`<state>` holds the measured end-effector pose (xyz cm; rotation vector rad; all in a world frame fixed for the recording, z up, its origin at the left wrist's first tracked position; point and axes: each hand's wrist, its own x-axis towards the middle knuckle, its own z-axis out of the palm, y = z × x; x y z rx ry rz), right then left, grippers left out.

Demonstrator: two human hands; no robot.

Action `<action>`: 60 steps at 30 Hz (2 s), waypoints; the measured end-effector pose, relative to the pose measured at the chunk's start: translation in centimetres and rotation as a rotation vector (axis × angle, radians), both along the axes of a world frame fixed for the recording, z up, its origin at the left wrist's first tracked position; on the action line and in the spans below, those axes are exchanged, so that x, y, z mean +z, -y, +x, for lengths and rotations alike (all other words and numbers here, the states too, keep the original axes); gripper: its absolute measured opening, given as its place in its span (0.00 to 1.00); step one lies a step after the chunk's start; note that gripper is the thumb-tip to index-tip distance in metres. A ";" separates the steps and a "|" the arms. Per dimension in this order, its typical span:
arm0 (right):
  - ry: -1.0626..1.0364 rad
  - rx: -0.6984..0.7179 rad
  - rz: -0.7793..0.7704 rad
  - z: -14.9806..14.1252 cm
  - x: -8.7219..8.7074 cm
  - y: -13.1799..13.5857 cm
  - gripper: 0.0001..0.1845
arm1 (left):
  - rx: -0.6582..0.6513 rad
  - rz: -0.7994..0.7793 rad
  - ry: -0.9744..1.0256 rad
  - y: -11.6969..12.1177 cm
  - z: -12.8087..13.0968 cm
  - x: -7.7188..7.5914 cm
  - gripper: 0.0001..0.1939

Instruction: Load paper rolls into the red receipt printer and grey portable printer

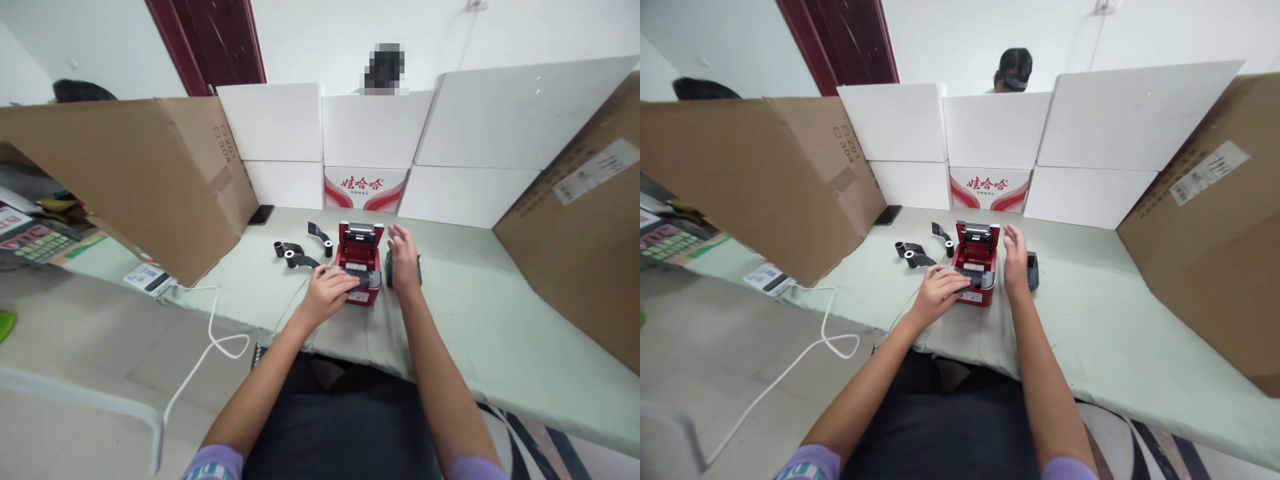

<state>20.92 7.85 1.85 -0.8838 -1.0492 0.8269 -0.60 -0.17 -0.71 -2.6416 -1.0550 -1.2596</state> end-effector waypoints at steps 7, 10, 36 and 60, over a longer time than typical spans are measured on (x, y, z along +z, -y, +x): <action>0.009 -0.027 0.068 -1.2 -3.1 -3.7 0.23 | -0.005 -0.112 0.036 -0.1 0.1 -0.6 0.14; 0.065 0.034 0.120 -0.7 -3.7 -2.4 0.13 | -0.005 -0.171 0.078 -0.1 -0.2 -0.7 0.16; 0.035 0.359 -0.176 -0.3 -4.7 -2.5 0.51 | 0.015 -0.913 0.973 -6.3 2.5 -0.5 0.39; 0.343 0.052 -0.389 -1.1 -3.2 3.6 0.21 | 0.078 -0.809 0.635 0.4 0.6 -4.2 0.50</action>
